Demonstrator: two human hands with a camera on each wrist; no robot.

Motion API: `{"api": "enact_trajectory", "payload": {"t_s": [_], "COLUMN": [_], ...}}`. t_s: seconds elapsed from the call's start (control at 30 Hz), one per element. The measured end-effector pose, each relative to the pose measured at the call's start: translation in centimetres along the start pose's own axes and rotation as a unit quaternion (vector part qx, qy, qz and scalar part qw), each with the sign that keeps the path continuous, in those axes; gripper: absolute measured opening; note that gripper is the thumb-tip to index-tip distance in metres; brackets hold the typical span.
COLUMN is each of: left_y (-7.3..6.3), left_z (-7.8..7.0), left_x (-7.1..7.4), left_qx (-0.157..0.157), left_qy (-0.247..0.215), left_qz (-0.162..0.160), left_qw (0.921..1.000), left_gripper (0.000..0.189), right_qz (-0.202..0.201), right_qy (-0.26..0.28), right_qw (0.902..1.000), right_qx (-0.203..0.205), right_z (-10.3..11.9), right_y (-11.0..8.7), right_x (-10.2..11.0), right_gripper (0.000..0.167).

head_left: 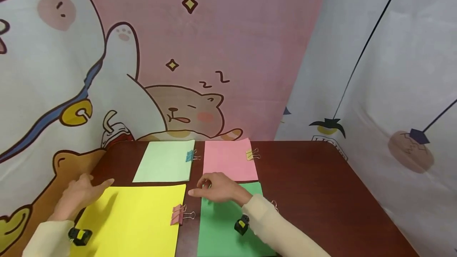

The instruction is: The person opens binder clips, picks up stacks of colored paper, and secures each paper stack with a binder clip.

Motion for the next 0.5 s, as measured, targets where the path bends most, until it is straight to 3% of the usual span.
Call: {"api": "enact_trajectory", "payload": {"t_s": [0.1,0.2,0.37,0.5], "left_y": [-0.7,0.0,0.6,0.7], "left_z": [-2.7,-4.2,-6.6,-8.1], "left_x": [0.9,0.7,0.2,0.0], "left_qx": [-0.027,-0.059,-0.133,-0.169], "left_qy": [-0.028,-0.047,-0.051,-0.032], "left_qz": [-0.060,-0.138,-0.258,-0.318], "left_qw": [0.9974,0.9875,0.9556,0.9324], "left_gripper": [0.113,0.105,0.089,0.081], "right_qz": [-0.032,-0.075,-0.152,-0.186], "right_qy": [-0.017,-0.030,-0.046,-0.070], "right_qw": [0.9989,0.9956,0.9869,0.9797], "right_qx": [0.031,0.048,0.029,0.027], "right_z": [-0.5,-1.2,-2.4,-3.6], "right_y": [-0.4,-1.3,-3.2,-4.7], "right_x": [3.1,6.1,10.8,13.7], "right_gripper": [0.054,0.056,0.067,0.077]}}
Point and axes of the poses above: each hand's wrist, its own y-axis towards the middle knuckle, its own x-axis out of the back of the hand, z = x × y, the point moved 2 cm from there along y, towards the middle knuckle, and after that the axes turned 11 degrees about y, right-handed, at the moved point
